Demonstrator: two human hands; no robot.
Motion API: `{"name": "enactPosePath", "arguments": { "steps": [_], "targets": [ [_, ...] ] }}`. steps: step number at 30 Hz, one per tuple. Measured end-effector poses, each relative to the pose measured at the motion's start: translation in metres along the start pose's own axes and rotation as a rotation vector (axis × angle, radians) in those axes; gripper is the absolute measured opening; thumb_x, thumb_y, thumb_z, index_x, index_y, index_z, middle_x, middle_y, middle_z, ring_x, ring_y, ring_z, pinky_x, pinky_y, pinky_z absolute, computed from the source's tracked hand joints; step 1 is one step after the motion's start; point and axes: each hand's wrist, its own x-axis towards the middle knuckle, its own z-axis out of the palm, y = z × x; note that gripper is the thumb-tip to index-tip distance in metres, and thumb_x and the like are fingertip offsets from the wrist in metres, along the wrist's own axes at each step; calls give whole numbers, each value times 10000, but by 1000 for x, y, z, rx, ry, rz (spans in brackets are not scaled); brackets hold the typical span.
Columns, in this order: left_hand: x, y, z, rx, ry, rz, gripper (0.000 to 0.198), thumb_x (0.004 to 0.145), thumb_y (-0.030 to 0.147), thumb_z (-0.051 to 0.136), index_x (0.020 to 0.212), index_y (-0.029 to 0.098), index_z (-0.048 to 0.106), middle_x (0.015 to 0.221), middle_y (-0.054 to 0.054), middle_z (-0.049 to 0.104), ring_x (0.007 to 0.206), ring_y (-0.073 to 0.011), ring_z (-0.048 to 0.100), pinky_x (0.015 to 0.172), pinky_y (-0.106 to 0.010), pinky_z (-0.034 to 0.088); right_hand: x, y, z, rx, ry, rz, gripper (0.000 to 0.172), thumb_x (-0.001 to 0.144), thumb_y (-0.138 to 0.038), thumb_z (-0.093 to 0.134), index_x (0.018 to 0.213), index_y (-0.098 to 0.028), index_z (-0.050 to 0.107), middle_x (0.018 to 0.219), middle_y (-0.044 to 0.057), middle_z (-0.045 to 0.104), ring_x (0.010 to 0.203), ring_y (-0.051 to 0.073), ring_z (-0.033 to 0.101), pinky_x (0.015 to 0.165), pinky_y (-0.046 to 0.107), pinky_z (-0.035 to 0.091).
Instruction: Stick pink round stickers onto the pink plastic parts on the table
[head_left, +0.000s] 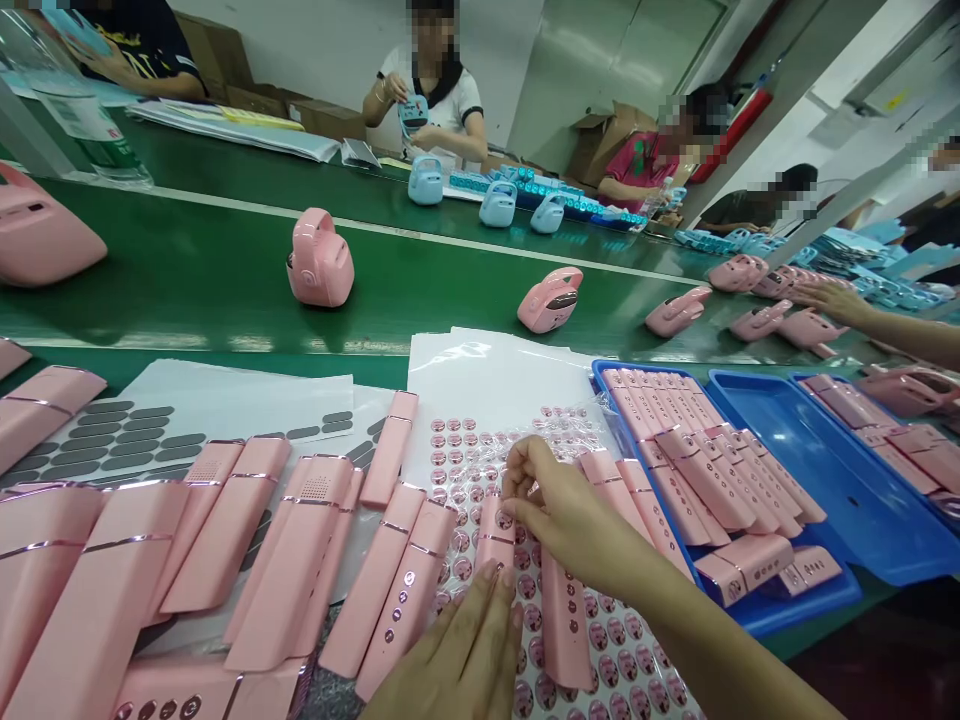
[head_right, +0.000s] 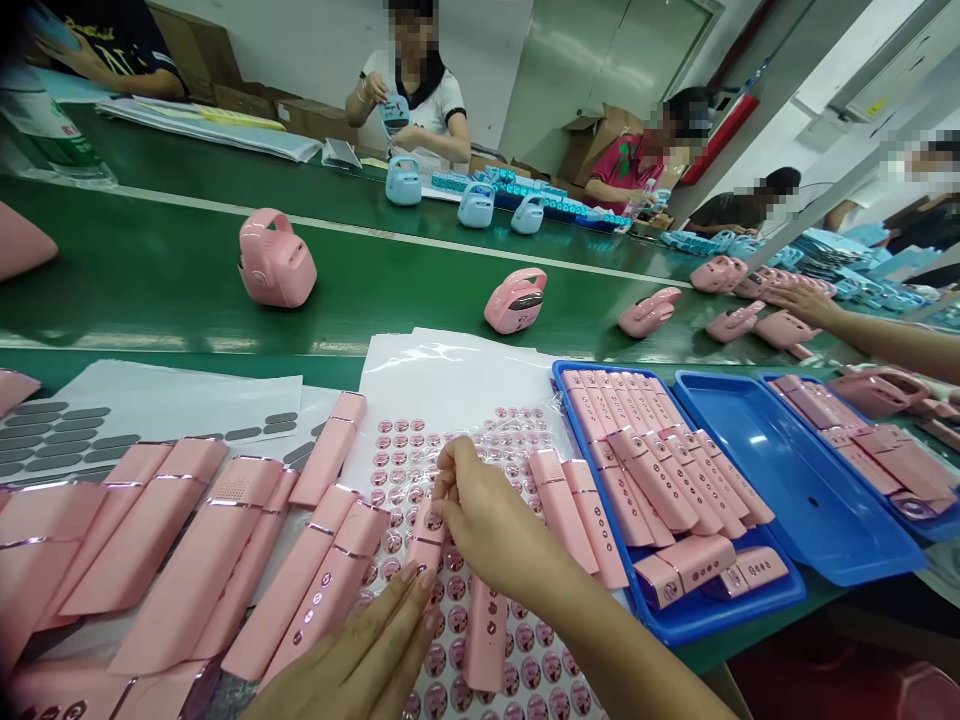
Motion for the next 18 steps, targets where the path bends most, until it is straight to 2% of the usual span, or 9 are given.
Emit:
{"name": "enactPosePath", "arguments": {
  "steps": [2,5,8,12,14,18],
  "targets": [
    [0,-1,-2,-13,-3,1,296,898,170,402,1131,95,568,1210,-114,590,1103,-229,546,892,-282,457,3,-2,-2,-25,16,17,128,819,-142,474,873,-239,411,800,-23,535,668,138,518,578,277,409],
    [0,-2,-4,-32,-28,27,299,901,192,418,1147,99,560,1220,-118,583,1116,-221,538,889,-270,459,8,-4,-6,-21,-74,55,168,772,-166,546,844,-235,411,753,-37,530,645,133,527,548,260,405],
    [-1,-3,-4,-21,-68,40,316,902,189,393,1162,100,547,1245,-105,567,1131,-221,527,868,-255,479,17,-7,-9,-56,-141,50,216,719,-127,581,815,-236,420,763,-36,550,642,135,547,518,247,398],
    [-1,-5,-3,-8,-68,57,333,908,170,345,1167,97,541,1239,-95,572,1119,-230,536,858,-264,491,29,-15,-13,-79,-231,19,235,671,-47,578,759,-224,451,727,-36,591,513,115,544,442,233,373],
    [-1,-4,-2,-10,-49,54,318,910,174,362,1158,107,550,1231,-98,578,1107,-217,546,857,-257,484,30,-19,-15,-100,-210,-13,219,697,-28,539,771,-222,469,739,-19,609,572,134,564,474,243,386],
    [0,1,-3,-10,-29,-44,289,912,141,384,1131,139,573,1212,-65,596,1120,-185,533,887,-245,453,15,-17,-12,-86,-46,-53,262,804,-72,468,995,-251,456,853,6,637,744,168,577,578,275,415]
  ]
}}
